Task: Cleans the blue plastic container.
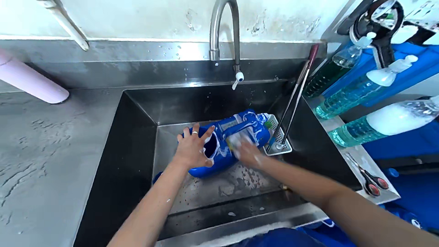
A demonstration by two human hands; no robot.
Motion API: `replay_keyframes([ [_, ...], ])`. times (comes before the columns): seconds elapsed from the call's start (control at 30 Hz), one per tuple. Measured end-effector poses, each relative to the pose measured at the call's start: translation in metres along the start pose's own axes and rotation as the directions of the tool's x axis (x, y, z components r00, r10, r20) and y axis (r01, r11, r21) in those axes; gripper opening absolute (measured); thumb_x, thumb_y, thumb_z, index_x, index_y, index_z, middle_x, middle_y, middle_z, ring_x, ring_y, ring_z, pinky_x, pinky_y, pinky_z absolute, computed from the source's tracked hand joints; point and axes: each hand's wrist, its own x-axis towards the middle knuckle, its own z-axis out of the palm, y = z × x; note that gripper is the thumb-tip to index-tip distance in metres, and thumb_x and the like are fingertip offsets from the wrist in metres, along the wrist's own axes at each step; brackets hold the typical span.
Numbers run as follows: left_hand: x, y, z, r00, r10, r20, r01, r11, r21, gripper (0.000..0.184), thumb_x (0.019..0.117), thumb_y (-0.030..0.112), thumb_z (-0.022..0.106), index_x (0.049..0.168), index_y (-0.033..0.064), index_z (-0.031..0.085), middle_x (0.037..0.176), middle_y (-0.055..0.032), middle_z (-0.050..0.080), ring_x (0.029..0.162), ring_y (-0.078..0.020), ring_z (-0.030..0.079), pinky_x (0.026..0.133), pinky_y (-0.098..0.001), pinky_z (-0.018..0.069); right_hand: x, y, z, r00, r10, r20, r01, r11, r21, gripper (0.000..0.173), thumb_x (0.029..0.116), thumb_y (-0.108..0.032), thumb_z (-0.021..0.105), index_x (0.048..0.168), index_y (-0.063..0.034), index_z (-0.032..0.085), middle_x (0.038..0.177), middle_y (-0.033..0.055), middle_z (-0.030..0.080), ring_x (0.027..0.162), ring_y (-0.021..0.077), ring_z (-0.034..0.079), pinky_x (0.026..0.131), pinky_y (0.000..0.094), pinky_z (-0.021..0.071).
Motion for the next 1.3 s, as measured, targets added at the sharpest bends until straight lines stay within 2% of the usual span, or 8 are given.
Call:
replay_keyframes([
  [0.13, -0.007, -0.011, 0.013, 0.996, 0.062, -0.071, -0.062, 0.998, 0.01, 0.116, 0.0698, 0.055, 0.089, 0.164, 0.0336, 0.025, 0.167, -0.026, 0.019, 0.146, -0.0529, 0.025, 0.105, -0.0696, 0.0308, 0.071, -0.008, -0.005, 0.974, -0.045, -0.221, 0.058, 0.997, 0.052, 0.037, 0.1022, -0.015, 0.059, 0.136, -0.0008, 0.062, 0.141, 0.0215, 0.06, 0.138, 0.0384, 0.052, 0.116, 0.0564, 0.039],
  [0.3, -0.007, -0.004, 0.021, 0.978, 0.026, -0.206, -0.047, 0.994, -0.097, 0.098, 0.0786, 0.062, 0.079, 0.161, 0.0301, 0.035, 0.164, -0.0278, 0.026, 0.145, -0.053, 0.028, 0.106, -0.071, 0.0302, -0.084, -0.002, 0.046, 0.987, -0.045, -0.156, 0.097, 0.934, 0.343, 0.023, 0.0916, 0.008, 0.058, 0.111, 0.0114, 0.071, 0.116, 0.0298, 0.07, 0.113, 0.0426, 0.068, 0.1, 0.0539, 0.052],
  [0.53, 0.016, 0.091, 0.047, 0.898, -0.067, -0.436, -0.094, 0.937, -0.337, 0.062, 0.1095, 0.044, 0.032, 0.155, 0.0026, 0.042, 0.164, -0.0287, 0.026, 0.151, -0.0514, 0.022, 0.117, -0.07, 0.0164, -0.039, -0.036, 0.018, 0.72, 0.601, -0.347, -0.125, 0.604, 0.787, 0.045, 0.105, -0.01, 0.051, 0.142, 0.0132, 0.044, 0.132, 0.0337, 0.058, 0.123, 0.041, 0.06, 0.107, 0.0511, 0.0484],
  [0.67, 0.02, 0.089, 0.024, 0.95, -0.063, -0.305, -0.066, 0.916, -0.396, 0.056, 0.1127, 0.034, 0.025, 0.157, 0.0032, 0.038, 0.166, -0.0272, 0.023, 0.153, -0.0502, 0.017, 0.117, -0.0696, 0.0153, -0.079, -0.103, 0.033, 0.883, 0.439, -0.166, -0.141, 0.585, 0.799, 0.043, 0.1051, -0.005, 0.049, 0.142, 0.0175, 0.044, 0.125, 0.034, 0.062, 0.115, 0.0362, 0.064, 0.103, 0.0442, 0.0493],
  [0.83, 0.019, 0.088, 0.023, 0.948, -0.073, -0.31, -0.079, 0.888, -0.453, 0.052, 0.1125, 0.031, 0.029, 0.156, 0.0046, 0.041, 0.165, -0.0261, 0.025, 0.152, -0.0487, 0.02, 0.115, -0.0689, 0.0176, -0.048, -0.026, 0.011, 0.732, 0.589, -0.341, -0.116, 0.601, 0.791, 0.044, 0.1001, -0.002, 0.056, 0.138, 0.0168, 0.044, 0.128, 0.0351, 0.059, 0.12, 0.0396, 0.061, 0.105, 0.0483, 0.0493],
  [1.07, -0.019, 0.012, 0.075, 0.889, -0.281, -0.36, -0.268, 0.319, -0.909, 0.091, 0.0852, -0.003, 0.067, 0.158, -0.0115, 0.013, 0.164, -0.0324, 0.017, 0.15, -0.0358, 0.03, 0.121, -0.0421, 0.0312, -0.016, -0.027, -0.067, 0.911, 0.109, -0.397, 0.113, 0.861, 0.496, 0.032, 0.0959, -0.001, 0.06, 0.126, 0.0104, 0.063, 0.125, 0.0294, 0.064, 0.119, 0.0398, 0.062, 0.105, 0.0523, 0.0484],
  [1.17, -0.006, 0.057, 0.139, 0.882, -0.351, -0.315, -0.298, 0.101, -0.949, 0.118, 0.0606, 0.002, 0.089, 0.154, -0.0109, 0.018, 0.143, -0.027, 0.051, 0.129, -0.0239, 0.057, 0.109, -0.0341, 0.0488, 0.057, -0.017, -0.058, 0.994, -0.032, -0.108, 0.062, 0.958, 0.28, 0.041, 0.1032, -0.035, 0.06, 0.113, 0.0017, 0.072, 0.121, 0.0246, 0.068, 0.119, 0.0418, 0.062, 0.103, 0.0629, 0.0465],
  [1.3, -0.008, 0.06, 0.153, 0.836, -0.38, -0.397, -0.34, 0.212, -0.916, 0.124, 0.049, 0.02, 0.096, 0.147, -0.0156, 0.027, 0.132, -0.0236, 0.059, 0.12, -0.0171, 0.062, 0.104, -0.0303, 0.0512, 0.065, -0.063, -0.049, 0.859, -0.468, 0.208, 0.466, 0.883, 0.062, 0.04, 0.1095, -0.026, 0.046, 0.12, 0.0055, 0.068, 0.127, 0.026, 0.065, 0.125, 0.0432, 0.059, 0.103, 0.0647, 0.043],
])
